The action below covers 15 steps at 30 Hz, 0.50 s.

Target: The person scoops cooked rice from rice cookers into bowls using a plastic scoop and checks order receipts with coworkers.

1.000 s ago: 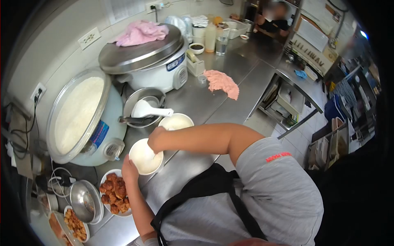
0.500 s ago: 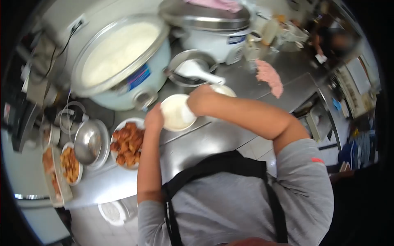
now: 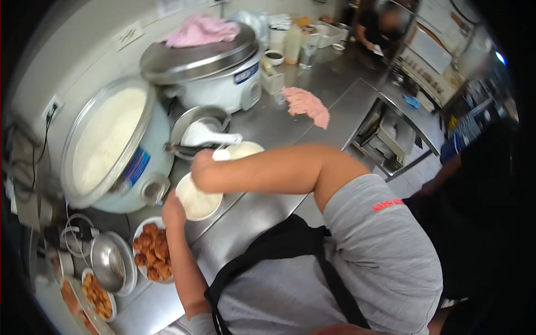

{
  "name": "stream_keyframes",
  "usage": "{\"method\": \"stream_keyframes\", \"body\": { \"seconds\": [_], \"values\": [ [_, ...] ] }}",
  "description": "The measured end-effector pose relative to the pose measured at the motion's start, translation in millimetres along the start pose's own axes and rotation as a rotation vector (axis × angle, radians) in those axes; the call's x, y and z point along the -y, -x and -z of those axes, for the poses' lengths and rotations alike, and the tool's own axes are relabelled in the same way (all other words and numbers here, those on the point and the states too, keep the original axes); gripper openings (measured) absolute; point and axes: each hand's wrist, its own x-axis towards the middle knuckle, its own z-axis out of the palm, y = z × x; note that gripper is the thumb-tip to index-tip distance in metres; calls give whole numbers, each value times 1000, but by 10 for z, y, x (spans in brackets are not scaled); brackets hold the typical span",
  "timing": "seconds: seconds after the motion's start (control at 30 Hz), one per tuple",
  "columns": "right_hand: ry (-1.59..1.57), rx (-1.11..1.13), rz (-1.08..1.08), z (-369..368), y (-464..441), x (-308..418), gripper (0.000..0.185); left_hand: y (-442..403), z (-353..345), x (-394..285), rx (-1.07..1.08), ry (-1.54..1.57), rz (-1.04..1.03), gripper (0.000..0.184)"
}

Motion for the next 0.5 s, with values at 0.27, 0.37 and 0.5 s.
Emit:
{"method": "stream_keyframes", "body": {
  "seconds": [0.27,0.37,0.5],
  "values": [
    [-283,-52,130,-32,271,59,29,-36,-17,56,-41,-1,-35,30],
    [-390,-154,96,53,464,-268,22,-6,101,-96,25,8,-4,30],
    [-430,-360,-11,86,669,-825,19,-9,73,-86,-5,22,-14,30]
  ]
}}
